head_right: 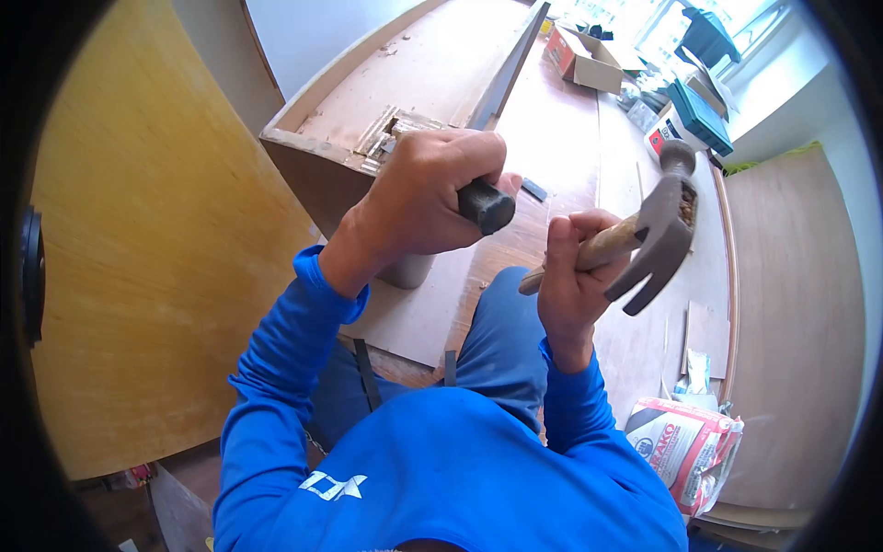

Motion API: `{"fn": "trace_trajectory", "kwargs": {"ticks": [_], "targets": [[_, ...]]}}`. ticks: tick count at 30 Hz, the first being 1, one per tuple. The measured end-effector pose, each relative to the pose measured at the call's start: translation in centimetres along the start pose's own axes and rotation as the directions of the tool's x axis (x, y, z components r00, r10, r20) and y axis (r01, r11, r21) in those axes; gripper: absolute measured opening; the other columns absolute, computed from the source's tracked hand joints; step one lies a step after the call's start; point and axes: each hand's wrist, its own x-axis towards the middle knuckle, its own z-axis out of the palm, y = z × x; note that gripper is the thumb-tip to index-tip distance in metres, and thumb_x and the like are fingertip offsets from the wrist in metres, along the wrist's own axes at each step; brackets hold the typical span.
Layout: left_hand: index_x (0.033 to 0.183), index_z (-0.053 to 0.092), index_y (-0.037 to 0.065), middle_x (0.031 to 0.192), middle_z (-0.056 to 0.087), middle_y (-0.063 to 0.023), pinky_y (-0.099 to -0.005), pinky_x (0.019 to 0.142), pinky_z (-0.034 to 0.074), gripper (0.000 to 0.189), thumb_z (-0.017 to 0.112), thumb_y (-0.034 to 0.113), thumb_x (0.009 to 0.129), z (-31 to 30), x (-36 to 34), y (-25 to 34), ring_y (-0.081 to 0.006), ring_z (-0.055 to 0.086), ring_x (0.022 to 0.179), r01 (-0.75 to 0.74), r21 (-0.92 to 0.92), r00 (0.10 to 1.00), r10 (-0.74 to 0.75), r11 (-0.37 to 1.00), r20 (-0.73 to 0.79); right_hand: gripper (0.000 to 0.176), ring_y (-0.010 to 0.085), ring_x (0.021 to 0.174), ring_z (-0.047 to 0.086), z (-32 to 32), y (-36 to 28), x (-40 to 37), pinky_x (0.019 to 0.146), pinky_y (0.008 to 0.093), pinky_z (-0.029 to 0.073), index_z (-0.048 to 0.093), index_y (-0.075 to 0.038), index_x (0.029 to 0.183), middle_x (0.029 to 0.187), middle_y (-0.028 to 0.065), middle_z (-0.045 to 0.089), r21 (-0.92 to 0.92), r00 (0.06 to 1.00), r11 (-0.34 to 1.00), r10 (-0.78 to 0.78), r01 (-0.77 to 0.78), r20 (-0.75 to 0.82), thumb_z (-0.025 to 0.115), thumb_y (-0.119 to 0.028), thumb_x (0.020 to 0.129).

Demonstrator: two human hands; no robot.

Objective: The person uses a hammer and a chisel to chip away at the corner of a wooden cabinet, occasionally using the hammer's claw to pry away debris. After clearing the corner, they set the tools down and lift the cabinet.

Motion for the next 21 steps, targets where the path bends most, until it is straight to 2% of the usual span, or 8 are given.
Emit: {"fn": "trace_trajectory", "kwargs": {"ticks": [7, 9, 10, 13, 15, 19, 20, 21], "targets": [[0.076, 0.052, 0.006, 0.065, 0.055, -0.0145, -0.0397, 0.053, 0.046, 0.027, 0.077, 0.009, 0.086, 0.2, 0.4, 0.2, -0.0344, 0.059, 0.059, 0.072, 0.018, 0.997, -0.072, 0.997, 0.007, 0.017, 0.0145, 0.061, 0.058, 0.7, -0.8, -0.2, 0.056, 0.0257, 0.045, 0.056, -0.005, 0.114, 0.08, 0.0076, 0.062, 0.192, 0.937, 0.924, -0.297, 0.331, -0.184, 0.067, -0.005, 0.101], [0.081, 0.056, 0.008, 0.072, 0.063, -0.0122, -0.0454, 0.06, 0.055, 0.022, 0.076, 0.016, 0.078, 0.4, 0.3, 0.0, -0.0367, 0.069, 0.071, 0.088, 0.093, 0.994, -0.093, 0.992, 0.055, 0.018, 0.0246, 0.062, 0.062, -0.6, 0.8, -0.7, 0.058, 0.0342, 0.048, 0.058, -0.004, 0.112, 0.084, 0.0148, 0.065, -0.5, 0.824, 0.656, -0.469, 0.566, 0.319, 0.068, -0.002, 0.097], [0.081, 0.056, 0.008, 0.072, 0.063, -0.0122, -0.0454, 0.06, 0.055, 0.022, 0.076, 0.016, 0.078, 0.6, 0.3, -0.1, -0.0367, 0.069, 0.071, 0.085, 0.098, 0.994, -0.091, 0.992, 0.057, 0.019, 0.0223, 0.07, 0.068, -0.7, 1.0, -1.8, 0.067, 0.0355, 0.054, 0.064, -0.003, 0.109, 0.087, 0.0107, 0.068, -0.455, 0.926, 0.851, -0.092, 0.264, 0.366, 0.076, -0.001, 0.093], [0.081, 0.055, 0.009, 0.072, 0.063, -0.0115, -0.0452, 0.059, 0.054, 0.022, 0.076, 0.015, 0.077, 0.6, 0.3, -0.1, -0.0355, 0.069, 0.071, 0.094, 0.105, 0.989, -0.105, 0.99, 0.109, 0.019, 0.0271, 0.071, 0.068, -1.5, 0.6, -1.2, 0.063, 0.0379, 0.052, 0.062, -0.002, 0.108, 0.079, 0.0152, 0.066, -0.434, 0.925, 0.872, -0.053, 0.226, 0.376, 0.072, -0.001, 0.091], [0.081, 0.055, 0.01, 0.072, 0.064, -0.0103, -0.0446, 0.058, 0.054, 0.022, 0.075, 0.016, 0.077, 0.8, 0.4, -0.1, -0.0339, 0.07, 0.07, 0.102, 0.17, 0.989, -0.118, 0.98, 0.085, 0.014, 0.0178, 0.068, 0.063, -1.3, 0.8, -2.2, 0.062, 0.0339, 0.051, 0.063, -0.004, 0.107, 0.08, 0.0098, 0.064, -0.372, 0.987, 0.928, 0.07, -0.011, 0.144, 0.073, -0.005, 0.096], [0.082, 0.056, 0.01, 0.072, 0.064, -0.0095, -0.0443, 0.058, 0.055, 0.021, 0.076, 0.017, 0.077, 1.4, -0.1, -0.4, -0.0334, 0.07, 0.069, 0.064, 0.173, 0.988, -0.087, 0.983, 0.124, 0.015, 0.0111, 0.069, 0.056, 0.6, 1.0, -2.1, 0.062, 0.0217, 0.048, 0.058, -0.005, 0.113, 0.09, 0.008, 0.063, 0.263, 0.958, 0.928, -0.22, 0.264, -0.186, 0.067, -0.003, 0.101], [0.08, 0.055, 0.008, 0.069, 0.062, -0.0115, -0.0431, 0.057, 0.053, 0.021, 0.076, 0.011, 0.077, 1.4, 0.0, -0.3, -0.0342, 0.067, 0.066, 0.069, 0.137, 0.991, -0.083, 0.988, 0.102, 0.014, 0.0163, 0.068, 0.06, -0.4, 3.6, -3.6, 0.06, 0.0276, 0.05, 0.059, -0.004, 0.114, 0.09, 0.0118, 0.065, -0.001, 0.976, 0.981, -0.191, 0.192, -0.099, 0.064, -0.001, 0.101], [0.078, 0.054, 0.006, 0.067, 0.059, -0.0134, -0.0419, 0.055, 0.05, 0.022, 0.076, 0.006, 0.078, 1.3, 0.1, -0.2, -0.035, 0.064, 0.063, 0.073, 0.102, 0.994, -0.081, 0.992, 0.076, 0.02, 0.0238, 0.067, 0.064, -2.1, 3.1, -2.6, 0.059, 0.0353, 0.051, 0.06, -0.003, 0.115, 0.089, 0.0145, 0.067, -0.49, 0.83, 0.715, -0.23, 0.498, 0.508, 0.065, 0.002, 0.097]]}}
